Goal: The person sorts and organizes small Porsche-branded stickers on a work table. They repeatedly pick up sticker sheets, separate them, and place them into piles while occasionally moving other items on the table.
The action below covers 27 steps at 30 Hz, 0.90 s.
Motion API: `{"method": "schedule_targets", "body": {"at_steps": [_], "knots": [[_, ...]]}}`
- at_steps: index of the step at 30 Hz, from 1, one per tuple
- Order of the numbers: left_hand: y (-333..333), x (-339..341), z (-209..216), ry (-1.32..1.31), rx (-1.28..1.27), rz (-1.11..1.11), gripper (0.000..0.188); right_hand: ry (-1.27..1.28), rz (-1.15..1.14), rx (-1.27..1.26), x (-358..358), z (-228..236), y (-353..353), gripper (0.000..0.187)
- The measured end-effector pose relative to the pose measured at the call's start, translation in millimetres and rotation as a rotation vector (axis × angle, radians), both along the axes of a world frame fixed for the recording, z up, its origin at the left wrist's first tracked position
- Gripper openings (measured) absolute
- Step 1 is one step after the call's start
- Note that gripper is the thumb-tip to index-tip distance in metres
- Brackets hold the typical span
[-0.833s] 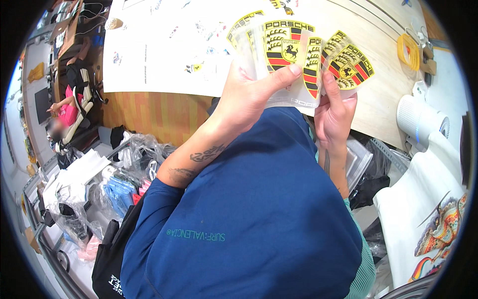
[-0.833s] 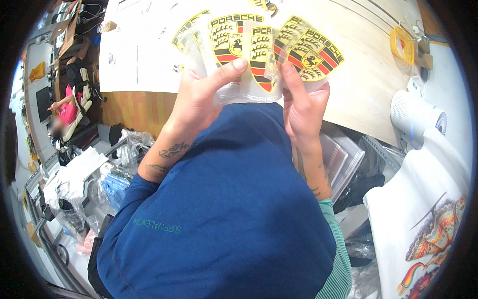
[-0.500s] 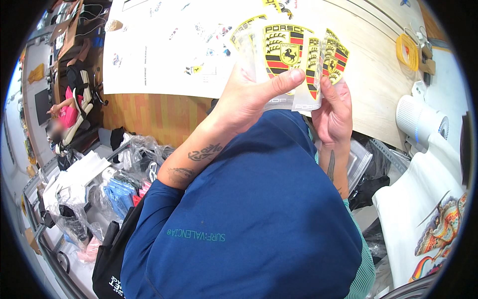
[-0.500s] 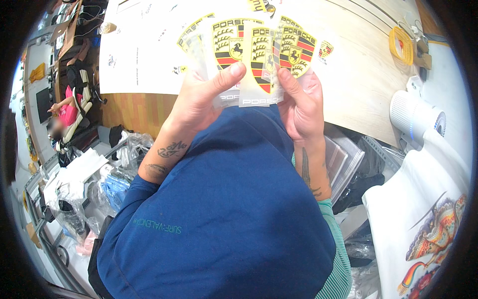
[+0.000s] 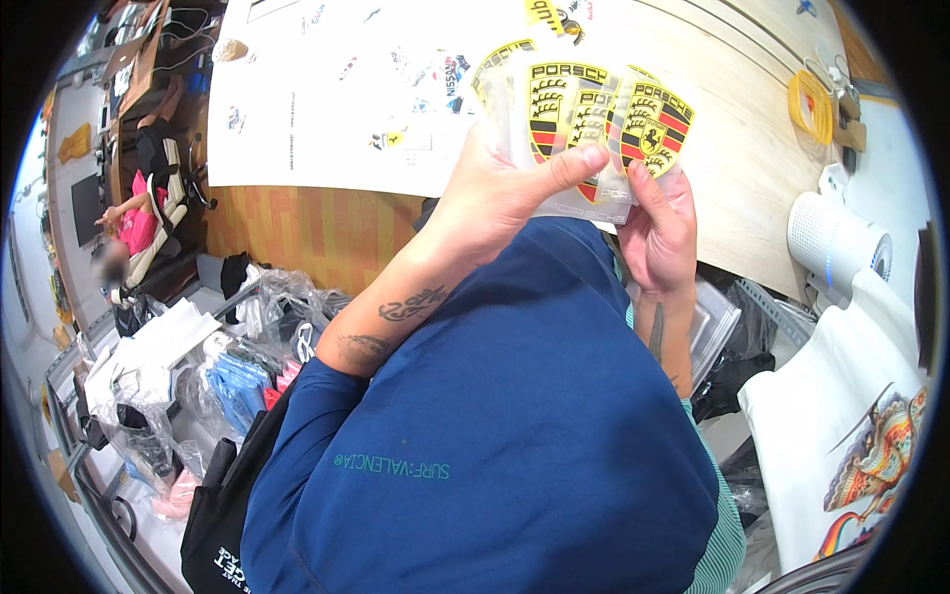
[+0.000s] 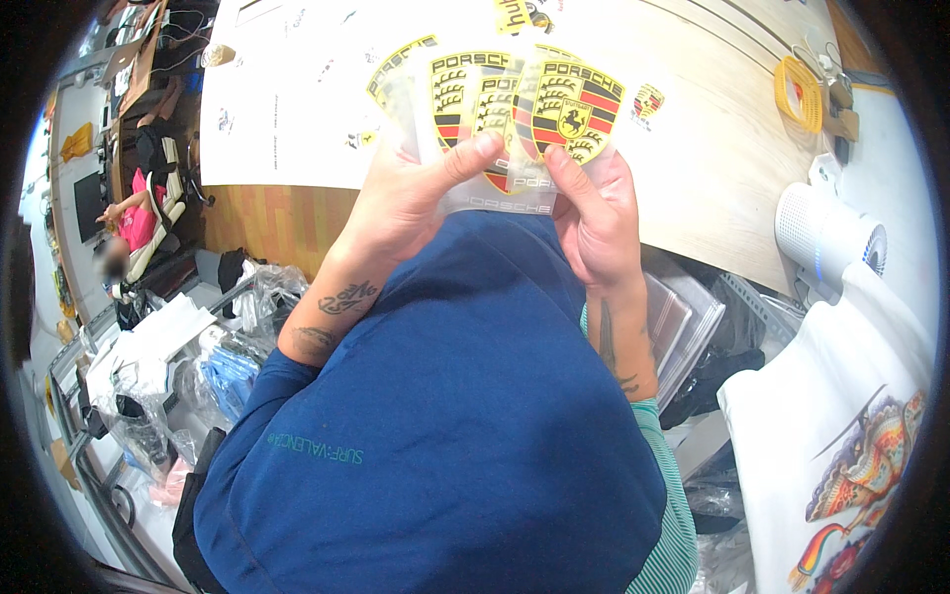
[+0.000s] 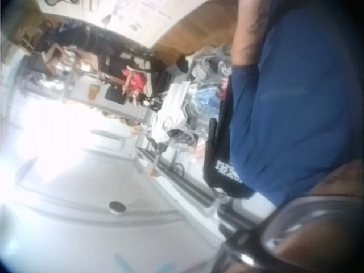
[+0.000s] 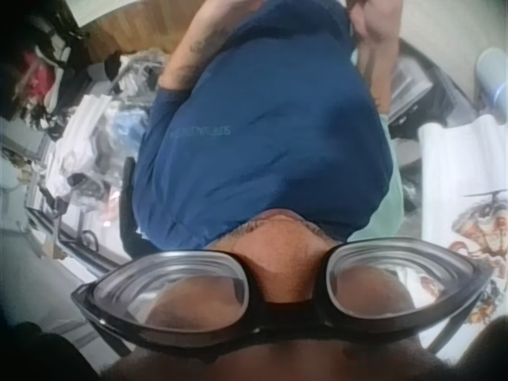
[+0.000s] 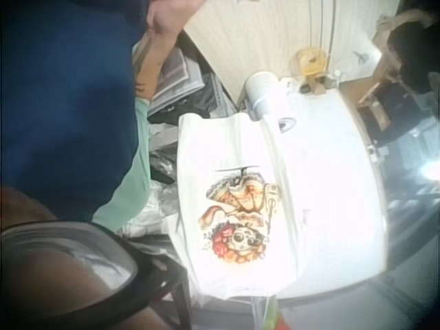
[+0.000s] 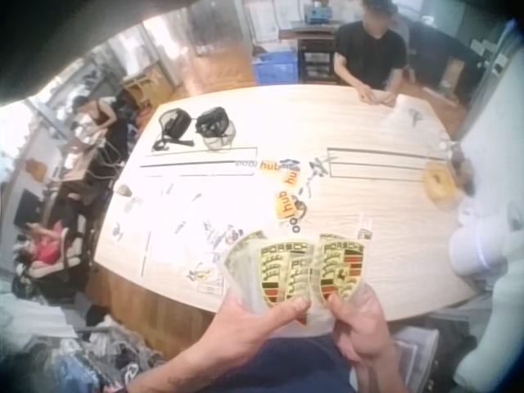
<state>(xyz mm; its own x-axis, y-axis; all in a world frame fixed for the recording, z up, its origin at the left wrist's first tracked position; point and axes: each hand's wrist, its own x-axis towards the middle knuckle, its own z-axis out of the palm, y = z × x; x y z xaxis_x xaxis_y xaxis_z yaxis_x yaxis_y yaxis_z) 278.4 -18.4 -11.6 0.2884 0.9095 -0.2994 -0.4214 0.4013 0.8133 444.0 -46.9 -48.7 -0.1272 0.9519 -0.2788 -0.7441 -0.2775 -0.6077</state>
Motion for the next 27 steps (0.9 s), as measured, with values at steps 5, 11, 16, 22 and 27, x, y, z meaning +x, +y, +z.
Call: {"method": "schedule_targets", "body": {"at_steps": [5,11,16,22,27], "knots": [[0.1,-2.0,-11.4,0.000,-0.074,0.074,0.035,-0.036,-0.068,-0.017,6.5,-0.1,0.7,0.033],[-1.4,-9.6,-18.2,-0.003,-0.142,0.215,0.033,-0.805,-0.324,-0.073,86.7,-52.7,-6.7,0.024],[-2.0,-21.9,-26.9,0.043,-0.182,0.249,0.033,-1.763,-0.180,-0.105,165.4,-179.4,-44.6,0.022],[-2.0,-19.4,-32.2,0.088,-0.242,0.224,0.034,-2.009,0.060,-0.273,146.4,-227.2,-66.8,0.024],[0.2,-15.5,-28.8,0.100,-0.259,0.185,0.034,-2.052,0.102,-0.353,147.9,-239.3,-75.6,0.023]]}}
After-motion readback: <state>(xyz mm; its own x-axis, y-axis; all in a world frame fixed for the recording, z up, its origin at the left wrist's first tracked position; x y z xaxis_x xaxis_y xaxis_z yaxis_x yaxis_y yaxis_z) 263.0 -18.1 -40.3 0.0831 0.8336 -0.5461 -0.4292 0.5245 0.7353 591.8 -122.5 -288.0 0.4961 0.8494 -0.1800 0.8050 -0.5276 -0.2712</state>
